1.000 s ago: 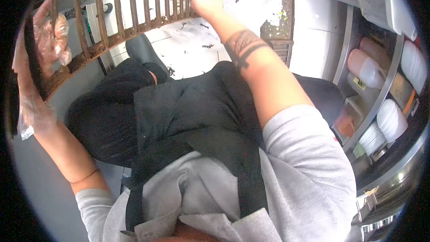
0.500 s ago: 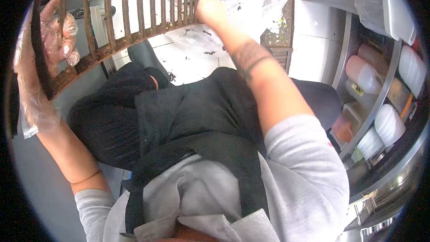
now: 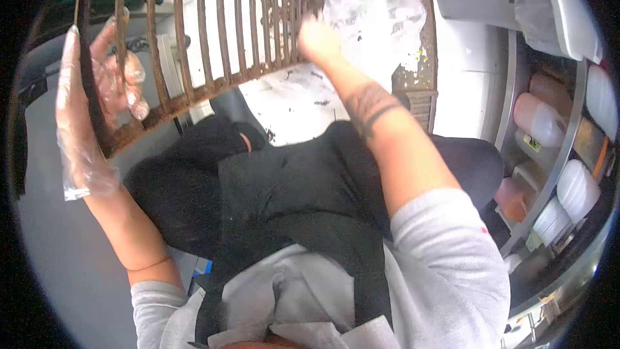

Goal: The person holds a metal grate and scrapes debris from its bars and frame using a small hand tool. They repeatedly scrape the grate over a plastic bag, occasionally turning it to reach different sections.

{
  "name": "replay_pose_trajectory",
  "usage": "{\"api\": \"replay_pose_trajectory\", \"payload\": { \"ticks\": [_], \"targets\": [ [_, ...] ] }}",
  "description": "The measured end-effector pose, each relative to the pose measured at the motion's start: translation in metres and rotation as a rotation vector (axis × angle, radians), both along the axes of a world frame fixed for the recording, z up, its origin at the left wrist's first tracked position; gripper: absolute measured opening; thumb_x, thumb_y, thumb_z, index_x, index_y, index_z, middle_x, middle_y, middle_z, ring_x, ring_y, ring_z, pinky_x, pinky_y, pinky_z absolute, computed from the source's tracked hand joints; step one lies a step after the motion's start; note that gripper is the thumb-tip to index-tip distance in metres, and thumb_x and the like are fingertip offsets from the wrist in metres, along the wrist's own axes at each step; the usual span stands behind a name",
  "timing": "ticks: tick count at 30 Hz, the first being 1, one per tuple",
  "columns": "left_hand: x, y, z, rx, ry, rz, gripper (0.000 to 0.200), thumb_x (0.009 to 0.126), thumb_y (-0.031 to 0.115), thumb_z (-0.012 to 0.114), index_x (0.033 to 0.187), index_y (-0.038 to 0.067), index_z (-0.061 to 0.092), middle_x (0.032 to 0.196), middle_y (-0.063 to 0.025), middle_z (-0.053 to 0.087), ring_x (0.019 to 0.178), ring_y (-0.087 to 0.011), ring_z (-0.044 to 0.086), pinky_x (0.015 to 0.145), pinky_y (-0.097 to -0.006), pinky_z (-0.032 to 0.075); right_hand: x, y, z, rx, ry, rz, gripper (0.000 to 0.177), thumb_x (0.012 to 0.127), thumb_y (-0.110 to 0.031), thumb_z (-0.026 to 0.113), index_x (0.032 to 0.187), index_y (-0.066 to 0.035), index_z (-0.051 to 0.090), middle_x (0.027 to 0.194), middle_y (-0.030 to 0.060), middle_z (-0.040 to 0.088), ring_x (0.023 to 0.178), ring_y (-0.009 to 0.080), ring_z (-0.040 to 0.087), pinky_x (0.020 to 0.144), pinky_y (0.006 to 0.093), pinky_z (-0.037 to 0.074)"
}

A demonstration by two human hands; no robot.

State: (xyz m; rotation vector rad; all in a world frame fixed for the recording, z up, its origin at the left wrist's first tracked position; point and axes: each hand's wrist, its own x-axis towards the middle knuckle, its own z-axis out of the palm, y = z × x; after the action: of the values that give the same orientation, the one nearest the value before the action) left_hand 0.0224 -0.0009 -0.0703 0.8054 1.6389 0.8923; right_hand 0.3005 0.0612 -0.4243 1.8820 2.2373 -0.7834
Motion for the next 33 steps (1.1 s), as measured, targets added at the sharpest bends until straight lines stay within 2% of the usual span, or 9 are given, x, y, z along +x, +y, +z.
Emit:
{"api": "replay_pose_trajectory", "payload": {
  "ticks": [1, 3, 7, 11, 16, 19, 23, 26, 33],
  "targets": [
    [0.006, -0.001, 0.002, 0.016, 0.002, 0.073, 0.081, 0.106, 0.063, 0.039, 0.150, -0.005, 0.043, 0.078, -0.0089, 0.062, 0.053, -0.0142, 0.056, 0.049, -0.0297, 0.050, 0.001, -0.022, -0.014, 0.233, -0.066, 0.028, 0.041, 0.090, -0.015, 0.053, 0.123, 0.009, 0.058, 0.104, 0.0303, 0.070, 0.098, 0.0443, 0.071, 0.085, 0.0529, 0.057],
    [0.005, 0.002, 0.003, -0.009, -0.036, 0.094, 0.078, 0.106, 0.061, 0.040, 0.149, -0.004, 0.044, 0.079, -0.0083, 0.062, 0.056, -0.0138, 0.057, 0.051, -0.0289, 0.050, 0.007, -0.010, -0.029, 0.145, -0.058, 0.046, 0.044, 0.090, -0.016, 0.052, 0.125, 0.011, 0.057, 0.105, 0.0308, 0.070, 0.102, 0.0446, 0.070, 0.086, 0.0526, 0.057],
    [-0.004, -0.006, -0.005, 0.037, -0.028, -0.021, 0.074, 0.107, 0.058, 0.040, 0.147, -0.003, 0.047, 0.082, -0.0072, 0.063, 0.063, -0.0124, 0.058, 0.058, -0.0277, 0.051, 0.009, 0.046, -0.036, 0.238, 0.072, 0.100, 0.036, 0.095, -0.020, 0.056, 0.117, 0.006, 0.065, 0.089, 0.0263, 0.071, 0.077, 0.0395, 0.072, 0.070, 0.0476, 0.058],
    [-0.029, -0.003, -0.013, 0.022, -0.188, -0.152, 0.072, 0.108, 0.057, 0.038, 0.147, -0.002, 0.045, 0.086, -0.0083, 0.062, 0.065, -0.0138, 0.056, 0.062, -0.0302, 0.051, 0.033, 0.019, -0.016, -0.373, 0.990, -1.032, 0.017, 0.094, -0.018, 0.067, 0.096, -0.001, 0.071, 0.070, 0.0070, 0.062, 0.052, 0.0135, 0.056, 0.045, 0.0317, 0.041],
    [-0.023, -0.001, -0.006, -0.035, -0.135, -0.146, 0.073, 0.107, 0.060, 0.037, 0.147, -0.001, 0.044, 0.084, -0.0085, 0.060, 0.064, -0.0147, 0.056, 0.062, -0.0311, 0.052, 0.055, -0.048, -0.021, -0.281, 0.811, -0.831, 0.014, 0.093, -0.012, 0.064, 0.096, -0.001, 0.072, 0.072, 0.0061, 0.064, 0.048, 0.0126, 0.052, 0.039, 0.0302, 0.037],
    [-0.027, -0.005, -0.001, -0.050, -0.082, -0.118, 0.075, 0.107, 0.060, 0.037, 0.148, -0.002, 0.042, 0.084, -0.0091, 0.060, 0.063, -0.0155, 0.056, 0.061, -0.0322, 0.053, 0.053, -0.082, -0.022, -0.332, 0.707, -0.736, 0.030, 0.089, -0.017, 0.070, 0.112, 0.001, 0.075, 0.079, 0.0075, 0.070, 0.053, 0.0132, 0.058, 0.046, 0.0298, 0.044],
    [-0.033, -0.010, 0.006, -0.027, -0.122, -0.200, 0.081, 0.107, 0.060, 0.038, 0.150, -0.008, 0.036, 0.081, -0.0143, 0.064, 0.061, -0.0193, 0.059, 0.058, -0.0341, 0.053, 0.041, -0.113, -0.019, -0.064, 0.499, -0.572, 0.049, 0.086, -0.026, 0.073, 0.128, -0.001, 0.070, 0.092, 0.0165, 0.077, 0.081, 0.0247, 0.073, 0.078, 0.0376, 0.056],
    [-0.046, -0.012, -0.001, -0.061, -0.114, -0.128, 0.076, 0.107, 0.060, 0.037, 0.147, -0.004, 0.040, 0.082, -0.0159, 0.063, 0.061, -0.0215, 0.058, 0.058, -0.0363, 0.054, 0.027, -0.121, -0.005, -0.108, 0.418, -0.465, 0.037, 0.088, -0.029, 0.066, 0.111, -0.002, 0.075, 0.095, 0.0251, 0.074, 0.092, 0.0408, 0.072, 0.083, 0.0449, 0.056],
    [-0.036, -0.016, 0.001, -0.071, -0.013, 0.009, 0.072, 0.108, 0.059, 0.037, 0.145, -0.003, 0.045, 0.084, -0.0174, 0.063, 0.061, -0.0218, 0.057, 0.057, -0.0344, 0.053, 0.019, -0.112, -0.001, 0.045, 0.183, -0.568, 0.027, 0.088, -0.025, 0.062, 0.092, -0.001, 0.075, 0.095, 0.0256, 0.073, 0.093, 0.0437, 0.071, 0.084, 0.0491, 0.056]
  ]
}}
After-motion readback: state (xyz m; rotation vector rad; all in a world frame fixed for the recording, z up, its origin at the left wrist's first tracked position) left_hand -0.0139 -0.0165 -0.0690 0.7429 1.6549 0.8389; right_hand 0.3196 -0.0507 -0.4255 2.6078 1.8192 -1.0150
